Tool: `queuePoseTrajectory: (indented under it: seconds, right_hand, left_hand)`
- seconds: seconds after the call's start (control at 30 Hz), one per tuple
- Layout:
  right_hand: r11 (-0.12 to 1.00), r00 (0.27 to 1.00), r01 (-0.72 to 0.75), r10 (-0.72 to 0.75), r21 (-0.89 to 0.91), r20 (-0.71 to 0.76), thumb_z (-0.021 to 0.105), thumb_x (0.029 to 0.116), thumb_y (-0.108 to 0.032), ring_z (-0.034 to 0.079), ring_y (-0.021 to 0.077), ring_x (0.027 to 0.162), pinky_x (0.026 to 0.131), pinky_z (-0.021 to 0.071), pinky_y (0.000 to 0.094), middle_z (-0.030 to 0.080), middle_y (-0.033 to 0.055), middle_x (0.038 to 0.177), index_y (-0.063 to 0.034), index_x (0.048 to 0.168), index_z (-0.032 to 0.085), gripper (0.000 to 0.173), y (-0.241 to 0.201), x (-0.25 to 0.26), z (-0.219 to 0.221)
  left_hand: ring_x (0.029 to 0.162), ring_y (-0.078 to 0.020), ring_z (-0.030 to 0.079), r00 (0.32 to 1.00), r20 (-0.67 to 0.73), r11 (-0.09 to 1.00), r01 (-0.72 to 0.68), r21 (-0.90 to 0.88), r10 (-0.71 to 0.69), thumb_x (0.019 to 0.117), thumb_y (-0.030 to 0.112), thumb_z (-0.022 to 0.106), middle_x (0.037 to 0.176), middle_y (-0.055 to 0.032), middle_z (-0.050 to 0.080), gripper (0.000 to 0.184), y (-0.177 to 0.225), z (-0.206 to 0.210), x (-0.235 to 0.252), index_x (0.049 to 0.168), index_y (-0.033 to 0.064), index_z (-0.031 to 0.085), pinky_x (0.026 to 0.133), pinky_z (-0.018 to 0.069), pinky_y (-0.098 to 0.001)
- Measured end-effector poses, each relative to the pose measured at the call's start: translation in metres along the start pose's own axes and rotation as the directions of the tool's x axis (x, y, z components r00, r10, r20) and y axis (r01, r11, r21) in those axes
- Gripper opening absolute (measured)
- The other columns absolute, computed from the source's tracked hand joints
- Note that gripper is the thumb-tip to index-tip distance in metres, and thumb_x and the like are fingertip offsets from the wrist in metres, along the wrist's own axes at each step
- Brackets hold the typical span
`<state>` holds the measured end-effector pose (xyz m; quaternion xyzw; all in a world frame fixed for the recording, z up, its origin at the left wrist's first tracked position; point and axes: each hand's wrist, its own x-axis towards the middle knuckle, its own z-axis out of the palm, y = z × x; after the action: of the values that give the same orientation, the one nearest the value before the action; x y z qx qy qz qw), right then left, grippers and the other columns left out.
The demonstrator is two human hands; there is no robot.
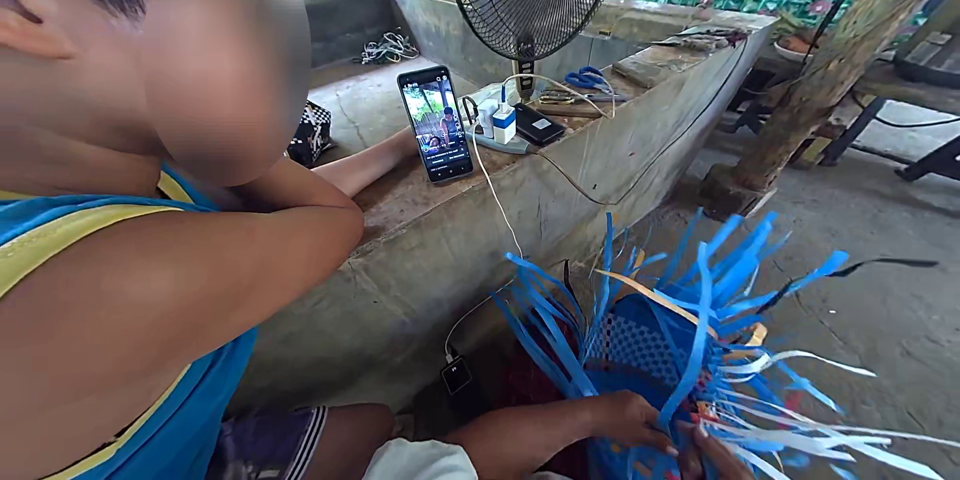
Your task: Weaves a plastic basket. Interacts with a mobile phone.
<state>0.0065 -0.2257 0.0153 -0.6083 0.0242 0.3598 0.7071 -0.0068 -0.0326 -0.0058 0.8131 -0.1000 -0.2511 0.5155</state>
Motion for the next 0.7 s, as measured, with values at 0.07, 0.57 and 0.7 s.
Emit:
queuePoseTrajectory:
  seconds: [0.07,0.57,0.7]
  right_hand:
    - [0.988,0.991,0.132,-0.132,0.082,-0.002,0.013,0.1115,-0.031,0.060,0.0066,0.053,0.053,0.0543,0.0266,0.062,-0.0082,0.062,-0.0075,0.114,0.058,0.051,-0.013,0.010,0.010]
    - [0.558,0.951,0.101,-0.298,-0.824,-0.084,0.057,0.1035,-0.018,0.068,0.0405,0.094,0.091,0.0523,0.0562,0.069,0.0307,0.100,0.0144,0.108,0.068,0.035,0.011,0.011,-0.024]
    - [0.650,0.965,-0.091,-0.128,-0.754,-0.227,0.045,0.1086,-0.040,0.061,0.0281,0.076,0.076,0.0488,0.0530,0.064,0.0214,0.082,0.0117,0.096,0.068,0.058,0.010,0.023,-0.029]
  left_hand:
    - [0.080,-0.0274,0.064,1.000,0.000,0.999,-0.021,-0.026,0.021,0.1042,0.018,0.059,0.090,-0.0215,0.067,0.029,-0.001,0.002,0.000,0.108,-0.0102,0.067,0.077,0.0519,-0.0468]
    - [0.109,-0.0370,0.066,0.988,-0.017,0.988,0.153,-0.025,-0.154,0.1082,0.026,0.051,0.115,-0.0263,0.069,0.040,0.004,-0.005,0.002,0.131,-0.0039,0.064,0.099,0.0473,-0.0555]
    - [0.097,-0.0344,0.067,0.994,0.054,0.996,0.092,-0.001,-0.092,0.1075,0.024,0.053,0.107,-0.0252,0.070,0.038,0.007,-0.003,0.002,0.129,-0.0050,0.065,0.090,0.0502,-0.0532]
